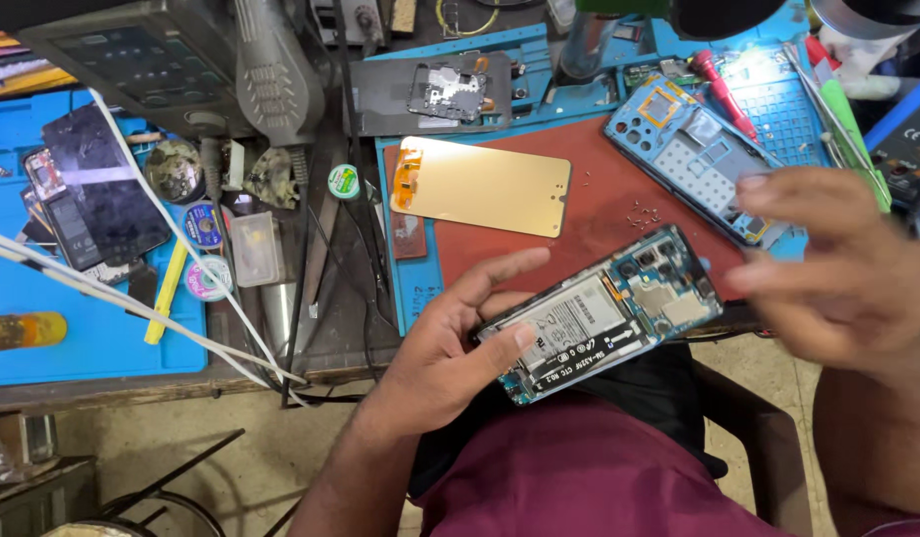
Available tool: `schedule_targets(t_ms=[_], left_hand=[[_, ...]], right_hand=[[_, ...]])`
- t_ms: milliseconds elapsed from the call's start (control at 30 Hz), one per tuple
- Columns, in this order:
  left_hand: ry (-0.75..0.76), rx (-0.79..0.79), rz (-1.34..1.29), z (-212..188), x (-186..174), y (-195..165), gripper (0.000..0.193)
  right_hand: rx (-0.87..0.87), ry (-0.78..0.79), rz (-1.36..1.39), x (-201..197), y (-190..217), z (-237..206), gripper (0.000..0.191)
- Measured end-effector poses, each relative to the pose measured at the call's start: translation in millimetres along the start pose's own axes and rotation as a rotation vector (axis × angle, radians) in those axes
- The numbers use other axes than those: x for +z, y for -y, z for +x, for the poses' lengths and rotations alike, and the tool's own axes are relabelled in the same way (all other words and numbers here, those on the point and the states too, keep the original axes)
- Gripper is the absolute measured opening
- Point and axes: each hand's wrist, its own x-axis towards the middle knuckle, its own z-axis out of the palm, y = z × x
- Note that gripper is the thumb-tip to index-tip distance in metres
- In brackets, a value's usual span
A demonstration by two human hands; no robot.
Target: The person disassembles a smartphone using a green prying tool, removes the screen, and uses tweezers to adjust internal components. They then install a new screen and reassemble the phone, connecting internal cables and securing the back cover.
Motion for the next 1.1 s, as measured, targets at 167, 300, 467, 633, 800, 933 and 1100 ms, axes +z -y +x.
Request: schedule_targets(t_ms=[167,300,467,633,800,933,1100], left_hand=[[0.066,-0.06,0.268,2,9,-16,0.076],[0.154,-0.103,0.345,9,8,-21,0.083],[0.063,-0.016,-0.272,7,7,-21,0.071],[-0.039,0.12,-0.059,2,35,5,0.057],[-0.131,0.12,0.145,5,40,26,0.049],[-0.121,0.139,0.25,2,41,27,0.048],[-0.11,0.125,0.32,-1,43,25,0.05]], right_hand=[[0.492,0.451,0.076,0,13,4,0.061],[0.625,0.613,0.176,13,11,-4,0.051],[0.925,0.197,0.465,33,21,-43,0.032],[0.79,-0.128,0.741,78,19,-92,0.025],[0.829,-0.109,0.759,91,9,-123,0.024],[0.832,-0.075,0.748,89,10,-124,0.023],[0.729,-0.104,0.55,80,22,-105,0.042]])
